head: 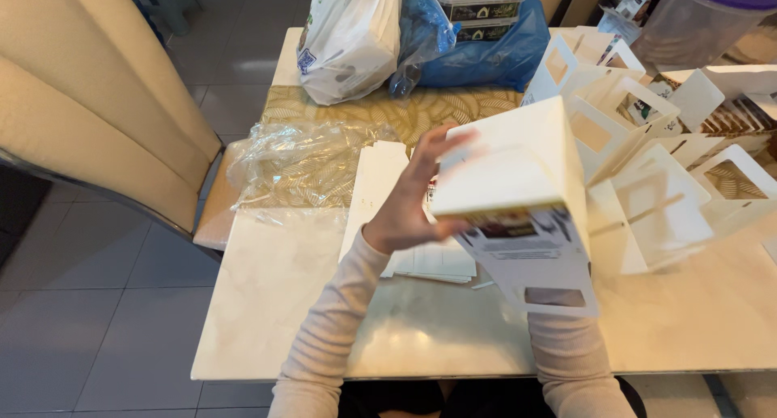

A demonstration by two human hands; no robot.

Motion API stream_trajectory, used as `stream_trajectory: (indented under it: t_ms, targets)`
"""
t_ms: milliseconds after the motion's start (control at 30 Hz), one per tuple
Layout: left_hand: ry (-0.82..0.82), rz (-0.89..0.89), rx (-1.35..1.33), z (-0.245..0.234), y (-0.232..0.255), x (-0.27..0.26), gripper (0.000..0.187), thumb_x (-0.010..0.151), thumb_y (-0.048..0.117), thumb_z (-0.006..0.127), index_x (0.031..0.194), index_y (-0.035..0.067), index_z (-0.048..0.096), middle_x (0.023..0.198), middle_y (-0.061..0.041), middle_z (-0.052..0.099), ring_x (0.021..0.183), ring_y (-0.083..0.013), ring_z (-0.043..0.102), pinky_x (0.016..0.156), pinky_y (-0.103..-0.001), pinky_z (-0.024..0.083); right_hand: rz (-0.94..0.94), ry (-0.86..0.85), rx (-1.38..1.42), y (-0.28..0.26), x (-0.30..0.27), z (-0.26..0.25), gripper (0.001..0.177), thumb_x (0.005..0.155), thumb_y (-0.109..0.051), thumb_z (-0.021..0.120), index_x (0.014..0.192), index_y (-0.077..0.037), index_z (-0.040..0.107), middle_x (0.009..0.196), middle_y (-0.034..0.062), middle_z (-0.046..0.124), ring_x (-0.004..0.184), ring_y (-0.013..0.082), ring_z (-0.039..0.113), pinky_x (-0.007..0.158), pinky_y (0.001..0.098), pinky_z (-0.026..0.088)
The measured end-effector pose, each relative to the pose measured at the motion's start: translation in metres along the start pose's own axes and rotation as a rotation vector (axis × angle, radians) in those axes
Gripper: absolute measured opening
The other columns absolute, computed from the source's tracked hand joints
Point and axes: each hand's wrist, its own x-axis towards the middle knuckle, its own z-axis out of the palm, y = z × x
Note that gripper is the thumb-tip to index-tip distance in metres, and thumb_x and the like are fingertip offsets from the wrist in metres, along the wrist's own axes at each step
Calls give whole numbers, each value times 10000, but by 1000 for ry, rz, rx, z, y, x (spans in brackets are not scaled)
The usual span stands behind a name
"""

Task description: The person assembles flat white cardboard boxes by folding and interlocking the flaps. They handle multiple boxes one at a time, folding the sides and securing the tabs to form rectangular containers, then place the finished boxes on the table.

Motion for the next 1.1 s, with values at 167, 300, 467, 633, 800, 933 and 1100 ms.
stream_trajectory:
  t_ms: [167,300,467,633,800,933,1100]
  targets:
    - [298,-257,-630,-6,-52,0,852,942,638,598,1574,107,385,1507,-126,486,1405,-269,486,1217,-430,373,-11,-163,-48,-19,-14,-24,306,876,-126,752,1161,-31,695,1109,104,765,941,231,760,772,333,602]
    - [374,-474,-980,-19,-84,-1,806,1008,676,395,1555,85,429,1504,-110,522,1383,-277,510,1170,-432,408,-49,-293,-52,-43,-3,-55,311,879,-142,760,1163,-35,694,1105,97,767,931,222,764,764,326,603]
    - [337,-665,-1228,0,-101,-11,799,957,695,267,1494,131,444,1418,-91,570,1286,-295,572,1038,-501,494,68,-160,-63,-69,2,-82,281,924,-163,766,1182,-81,692,1180,75,756,1017,211,774,869,336,613]
    - [380,-924,-1190,52,-127,-21,953,934,765,196,1431,-15,428,1312,-287,570,1177,-408,618,1032,-498,519,-52,6,-323,-53,6,-96,614,783,-315,867,1273,-28,632,1348,218,517,1256,371,550,1038,451,479]
    - [188,-1027,-1050,84,-171,-48,731,1052,534,300,1444,-71,419,1345,-317,580,1207,-374,637,1030,-430,533,154,-62,-387,-19,0,-110,588,897,-334,794,1357,-14,614,1349,238,603,1208,402,600,973,446,495]
    - [232,-1018,-1067,102,-190,-59,512,1088,203,396,1381,-217,394,1386,-344,597,1211,-350,695,1020,-408,545,291,-15,-517,-3,-4,-110,493,928,-330,791,1267,-2,646,1228,239,672,1082,415,657,896,460,518]
    - [365,-1054,-567,127,-159,-56,546,1010,82,491,1434,41,150,1266,-315,611,868,-339,679,767,-408,572,63,166,-580,-24,-6,-108,420,965,-248,794,1259,10,640,1241,204,695,1101,401,671,923,454,531]
